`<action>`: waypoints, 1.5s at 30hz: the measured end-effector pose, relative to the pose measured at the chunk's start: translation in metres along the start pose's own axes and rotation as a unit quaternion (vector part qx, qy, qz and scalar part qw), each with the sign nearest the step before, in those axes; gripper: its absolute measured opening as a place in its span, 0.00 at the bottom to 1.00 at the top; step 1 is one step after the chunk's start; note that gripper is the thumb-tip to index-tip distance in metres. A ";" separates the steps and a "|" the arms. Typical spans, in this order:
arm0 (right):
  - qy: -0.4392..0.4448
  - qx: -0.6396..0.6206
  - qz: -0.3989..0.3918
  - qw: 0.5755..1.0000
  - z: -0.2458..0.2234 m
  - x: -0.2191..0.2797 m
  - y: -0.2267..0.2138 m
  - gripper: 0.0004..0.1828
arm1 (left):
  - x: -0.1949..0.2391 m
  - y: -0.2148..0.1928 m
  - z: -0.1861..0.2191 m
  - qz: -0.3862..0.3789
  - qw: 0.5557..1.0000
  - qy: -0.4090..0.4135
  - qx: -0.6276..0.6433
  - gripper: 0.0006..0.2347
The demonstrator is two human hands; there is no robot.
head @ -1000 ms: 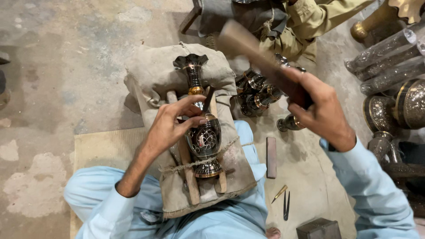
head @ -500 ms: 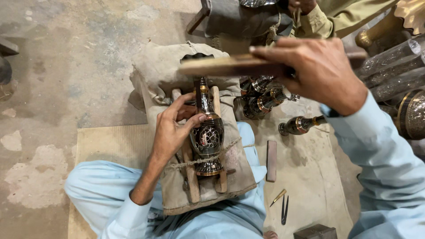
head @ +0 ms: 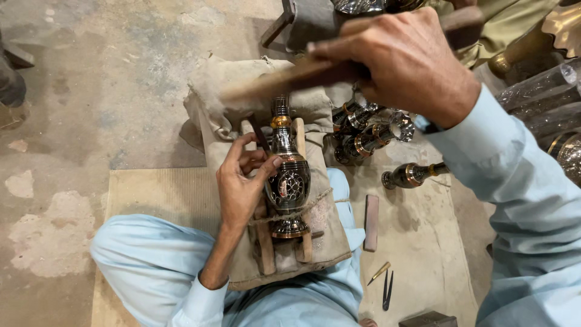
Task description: The person sits on the floor and uses a hammer and chisel to engrave a floral pattern onto a metal vase held in a padded clamp. The person repeatedly strikes the chisel to create the design on the vase's surface.
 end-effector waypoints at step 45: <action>0.089 -0.127 0.174 0.972 -0.035 0.126 0.022 0.33 | -0.041 0.018 0.019 -0.330 0.912 0.149 -0.192 0.21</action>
Point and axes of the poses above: each hand's wrist, its own x-axis away from the middle knuckle, its own y-axis out of the palm, z = x × y, the point moved 6 cm from there along -x, towards the middle knuckle, and after that the axes turned 13 degrees about -y, right-handed, at the moved point
